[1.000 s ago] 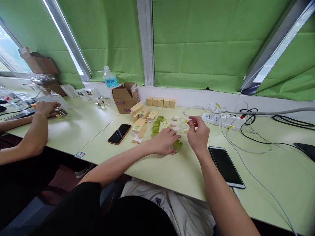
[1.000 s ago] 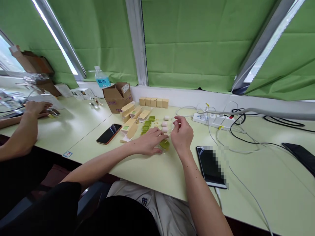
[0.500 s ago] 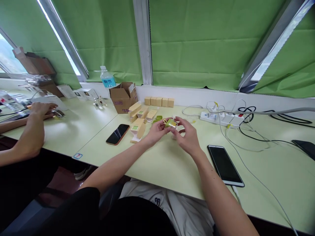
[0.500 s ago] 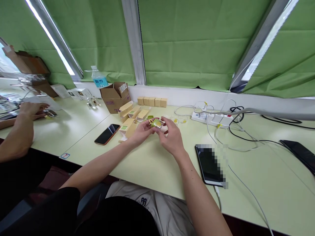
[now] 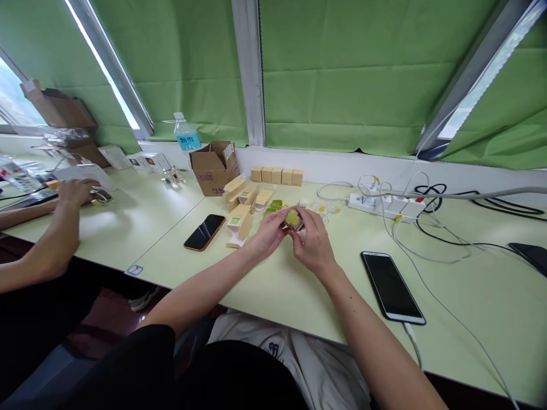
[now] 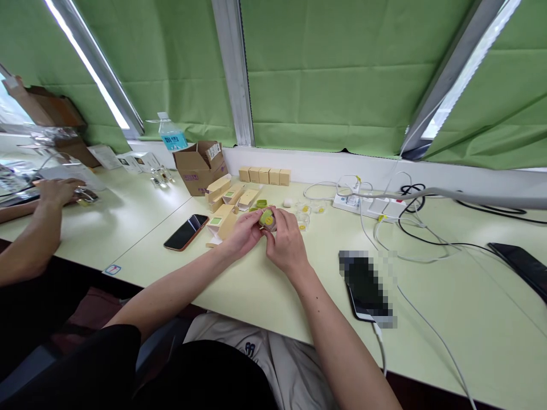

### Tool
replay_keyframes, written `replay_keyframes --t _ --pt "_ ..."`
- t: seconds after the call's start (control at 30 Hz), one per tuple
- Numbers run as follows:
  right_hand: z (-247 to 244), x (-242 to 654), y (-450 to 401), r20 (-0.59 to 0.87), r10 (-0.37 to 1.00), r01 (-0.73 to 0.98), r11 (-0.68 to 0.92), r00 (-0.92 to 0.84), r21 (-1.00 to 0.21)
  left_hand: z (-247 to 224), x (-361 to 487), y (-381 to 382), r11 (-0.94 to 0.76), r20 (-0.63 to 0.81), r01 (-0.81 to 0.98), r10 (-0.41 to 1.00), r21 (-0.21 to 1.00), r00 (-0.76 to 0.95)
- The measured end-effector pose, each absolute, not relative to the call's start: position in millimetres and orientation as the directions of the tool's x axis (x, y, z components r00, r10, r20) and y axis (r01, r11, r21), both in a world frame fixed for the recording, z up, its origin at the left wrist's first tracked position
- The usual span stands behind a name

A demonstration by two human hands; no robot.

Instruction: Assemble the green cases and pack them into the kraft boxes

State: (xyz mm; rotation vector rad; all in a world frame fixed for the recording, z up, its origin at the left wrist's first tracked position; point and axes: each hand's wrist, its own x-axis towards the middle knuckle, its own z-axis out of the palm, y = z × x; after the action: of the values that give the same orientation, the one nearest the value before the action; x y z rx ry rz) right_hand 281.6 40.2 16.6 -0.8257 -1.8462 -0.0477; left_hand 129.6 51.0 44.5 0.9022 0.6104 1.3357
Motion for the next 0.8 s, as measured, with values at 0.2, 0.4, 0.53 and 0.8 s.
replay_keyframes --t 0.2,0.4,0.53,0.8 --pt "17 272 38 0.836 0.513 0.609 0.732 -0.197 -0.306 46 137 44 -0.088 0.102 -0.448 0.995 0.89 0.006" --pt "21 269 34 0.841 0.515 0.651 0.697 -0.163 -0.301 52 132 50 -0.129 0.084 -0.428 0.989 0.895 -0.122" --pt "21 279 39 0.828 0.551 0.624 0.684 -0.102 -0.378 63 117 59 -0.093 -0.015 -0.556 0.982 0.826 -0.187" --pt "25 313 68 0.653 0.682 0.466 0.484 0.329 -0.741 67 109 66 0.019 -0.101 -0.652 0.991 0.758 -0.088"
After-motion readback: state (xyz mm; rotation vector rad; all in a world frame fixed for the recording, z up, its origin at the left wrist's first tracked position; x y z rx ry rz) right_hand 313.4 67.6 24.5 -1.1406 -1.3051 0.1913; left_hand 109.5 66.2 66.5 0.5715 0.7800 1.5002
